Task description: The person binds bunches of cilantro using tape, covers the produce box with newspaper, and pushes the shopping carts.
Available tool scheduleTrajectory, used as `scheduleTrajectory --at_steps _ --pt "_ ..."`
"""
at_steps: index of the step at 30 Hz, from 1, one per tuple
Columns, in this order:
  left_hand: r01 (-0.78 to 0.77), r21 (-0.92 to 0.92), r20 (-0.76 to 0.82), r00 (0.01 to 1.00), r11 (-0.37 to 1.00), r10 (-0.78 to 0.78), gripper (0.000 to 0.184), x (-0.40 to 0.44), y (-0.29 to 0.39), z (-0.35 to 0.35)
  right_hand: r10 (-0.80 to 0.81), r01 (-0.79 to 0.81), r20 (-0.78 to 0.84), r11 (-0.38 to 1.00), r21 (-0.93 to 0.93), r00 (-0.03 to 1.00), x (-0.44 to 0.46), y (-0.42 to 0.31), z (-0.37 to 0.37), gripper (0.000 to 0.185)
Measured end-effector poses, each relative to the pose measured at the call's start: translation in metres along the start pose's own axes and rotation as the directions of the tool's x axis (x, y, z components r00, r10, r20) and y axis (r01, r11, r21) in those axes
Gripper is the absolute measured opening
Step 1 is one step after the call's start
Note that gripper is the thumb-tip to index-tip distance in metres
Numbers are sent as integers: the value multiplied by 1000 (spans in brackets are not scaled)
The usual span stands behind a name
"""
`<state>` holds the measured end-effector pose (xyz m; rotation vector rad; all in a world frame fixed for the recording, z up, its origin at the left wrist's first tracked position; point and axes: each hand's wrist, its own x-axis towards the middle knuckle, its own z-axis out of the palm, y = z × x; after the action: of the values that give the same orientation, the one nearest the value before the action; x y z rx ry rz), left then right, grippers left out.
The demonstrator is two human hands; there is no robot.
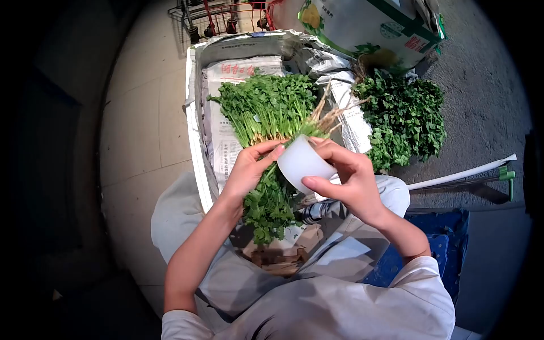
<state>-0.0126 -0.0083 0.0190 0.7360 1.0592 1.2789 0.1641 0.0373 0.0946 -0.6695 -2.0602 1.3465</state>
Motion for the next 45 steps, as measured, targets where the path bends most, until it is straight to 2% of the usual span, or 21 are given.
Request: scheduleTrajectory --at_steps 2,3,8,9,12,16,19,20,22,23,25,28,32,34,36,38,40,41,42,44,45 --pt "89 -220 -13 995 972 -94 30 -1 4 -3 75 -72 -26 990 124 997 -10 -4 -1 27" --pt "5 -188 -14 1000 982 -7 30 2 4 -7 154 -137 -49 959 246 987 -13 -7 -3 25" --pt "74 -435 196 980 898 14 30 -5 10 -7 267 -268 20 960 87 964 -19 -7 -15 24" --pt "54 -400 203 979 915 30 30 -7 14 -7 286 -286 47 958 -22 957 -18 -4 -17 25" --pt "28 -343 200 979 939 43 29 -6 11 -4 372 -371 32 928 -32 928 -19 6 -17 27" --pt "145 -255 258 963 956 -77 26 -5 8 -1 361 -343 62 919 -196 930 -22 28 -18 24" --pt "164 75 413 893 984 -180 30 3 -4 -7 164 -135 196 979 -153 967 -13 58 -26 27" --pt "144 149 440 876 978 -196 31 4 -11 -4 265 -235 311 963 -131 913 -6 57 -34 33" --pt "150 217 471 849 965 -238 32 5 -16 2 69 21 391 975 -223 918 0 64 -36 41" --pt "152 219 469 850 964 -240 32 5 -15 0 68 21 391 975 -220 918 3 67 -39 41" --pt "220 292 445 830 931 -336 39 8 -13 -4 304 -442 547 886 138 780 8 70 -50 50" --pt "97 277 469 855 956 -223 52 7 -13 1 327 -556 645 811 184 691 15 64 -55 56" --pt "217 258 528 784 942 -325 57 7 -19 1 211 -701 860 681 211 464 38 86 -66 60" --pt "246 263 522 777 933 -352 54 8 -16 1 157 -686 873 687 239 461 49 69 -62 60" --pt "204 349 360 872 915 -331 46 5 -8 4 219 -488 882 873 15 418 61 45 -59 59" --pt "92 330 337 918 940 -208 39 5 -15 2 222 -445 855 895 11 469 65 25 -52 59" --pt "80 145 136 986 986 -100 33 4 -6 7 301 -433 813 899 -67 498 70 1 -46 59" --pt "166 227 50 982 960 -181 30 -1 5 9 322 -429 728 902 -42 605 65 -5 -38 57" --pt "165 227 50 982 960 -181 30 -1 5 6 321 -429 728 902 -42 605 60 -11 -34 57" --pt "150 85 23 988 985 -152 28 1 2 -1 324 -276 550 946 -171 769 53 -22 -27 53" --pt "114 -90 9 993 989 -114 28 3 2 -2 318 -311 441 946 -89 839 48 -20 -26 45"
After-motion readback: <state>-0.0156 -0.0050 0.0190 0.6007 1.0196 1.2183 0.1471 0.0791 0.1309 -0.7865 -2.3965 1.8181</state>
